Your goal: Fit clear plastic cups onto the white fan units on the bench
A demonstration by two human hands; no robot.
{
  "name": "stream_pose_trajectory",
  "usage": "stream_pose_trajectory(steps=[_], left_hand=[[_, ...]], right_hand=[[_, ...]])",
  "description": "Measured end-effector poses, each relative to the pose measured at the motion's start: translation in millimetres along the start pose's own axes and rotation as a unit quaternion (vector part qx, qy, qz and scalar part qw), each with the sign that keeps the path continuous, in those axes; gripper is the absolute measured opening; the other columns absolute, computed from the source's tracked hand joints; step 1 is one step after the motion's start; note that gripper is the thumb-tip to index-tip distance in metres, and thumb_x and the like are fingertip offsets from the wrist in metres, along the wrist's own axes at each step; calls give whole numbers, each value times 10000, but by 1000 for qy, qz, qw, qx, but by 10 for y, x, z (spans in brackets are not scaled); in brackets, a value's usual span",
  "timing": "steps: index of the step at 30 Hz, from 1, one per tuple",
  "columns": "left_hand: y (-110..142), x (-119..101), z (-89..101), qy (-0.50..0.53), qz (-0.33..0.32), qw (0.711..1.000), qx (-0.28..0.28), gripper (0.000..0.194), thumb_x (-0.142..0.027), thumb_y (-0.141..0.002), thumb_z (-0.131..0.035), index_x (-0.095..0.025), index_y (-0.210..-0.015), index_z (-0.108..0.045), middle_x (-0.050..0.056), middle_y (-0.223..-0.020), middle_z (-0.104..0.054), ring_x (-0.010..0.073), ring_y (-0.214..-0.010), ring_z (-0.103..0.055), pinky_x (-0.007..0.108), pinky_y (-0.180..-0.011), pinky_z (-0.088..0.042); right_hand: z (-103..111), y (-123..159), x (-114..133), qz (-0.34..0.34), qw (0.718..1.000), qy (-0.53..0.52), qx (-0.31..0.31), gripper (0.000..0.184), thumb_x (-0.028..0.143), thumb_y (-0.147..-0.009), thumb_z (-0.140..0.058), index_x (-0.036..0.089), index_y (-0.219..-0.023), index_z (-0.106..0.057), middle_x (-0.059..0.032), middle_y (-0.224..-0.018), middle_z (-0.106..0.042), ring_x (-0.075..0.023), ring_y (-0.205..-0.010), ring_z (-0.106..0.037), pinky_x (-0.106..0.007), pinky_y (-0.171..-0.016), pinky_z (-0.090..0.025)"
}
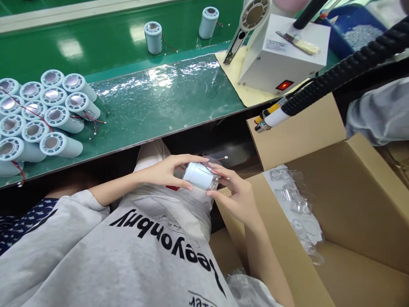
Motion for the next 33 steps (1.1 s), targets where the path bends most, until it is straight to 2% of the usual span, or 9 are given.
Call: stream_pose_trajectory(steps=[7, 14, 19, 24, 29, 31, 33], left_hand=[[6, 19, 1, -6, 8, 1000, 8, 765, -276, -730, -894, -284, -1440, -608, 123, -1517, -589, 293, -1366, -592, 390, -1084, -524], [-26, -14, 12, -45, -19, 999, 20, 716, -310, -750, -881, -281, -1419, -627, 126, -1492, -602, 290, -1346, -596, 391, -1062, -530], [-24, -29, 12, -61, -31, 997, 24, 708, -315, -751, -882, -283, -1414, -634, 130, -1484, -604, 295, -1351, -594, 391, -1064, -533], [-13, -31, 20, -66, -39, 997, 25, 727, -299, -756, -880, -286, -1434, -617, 141, -1489, -599, 297, -1347, -600, 366, -1020, -557], [2, -7, 21, -5, 1, 1000, 21, 805, -237, -693, -919, -308, -1435, -615, 123, -1522, -584, 301, -1366, -594, 384, -1063, -542], [-57, 51, 36, 37, 28, 999, 12, 844, -227, -659, -937, -302, -1436, -616, 124, -1515, -593, 305, -1362, -601, 405, -1100, -517], [-205, 165, 70, 85, 56, 995, -9, 889, -226, -621, -955, -274, -1441, -615, 140, -1492, -612, 317, -1347, -614, 433, -1122, -496]], right_hand=[[-15, 26, -142, -69, 993, -89, -16, 485, 305, -790, -891, 370, -1234, -709, -17, -1308, -741, -243, -1208, -708, -386, -954, -652], [-13, 50, -199, -95, 989, -112, -22, 490, 335, -781, -897, 381, -1231, -708, -10, -1298, -739, -228, -1193, -703, -354, -912, -660], [-10, 63, -178, -89, 990, -109, -16, 488, 332, -800, -881, 379, -1250, -698, -11, -1311, -729, -221, -1188, -703, -339, -891, -665], [-17, 50, -77, -48, 996, -70, -31, 494, 288, -790, -888, 360, -1243, -704, -15, -1278, -749, -218, -1144, -729, -351, -907, -666], [-9, 48, -38, -33, 997, -63, -33, 491, 260, -784, -889, 338, -1232, -705, -34, -1294, -745, -230, -1169, -722, -370, -933, -655], [-6, 42, -153, -55, 994, -91, -40, 485, 289, -779, -892, 321, -1222, -697, -52, -1295, -740, -242, -1185, -713, -378, -928, -651], [10, 17, -348, -81, 985, -132, -76, 494, 357, -751, -905, 295, -1188, -683, -79, -1279, -735, -264, -1187, -707, -390, -908, -647]])
Point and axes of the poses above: each hand's wrist, its own y-axis away from the middle knuckle, its own z-axis out of the back of the hand, x = y × z, the point moved 6 cm from there along -y, towards the middle knuckle
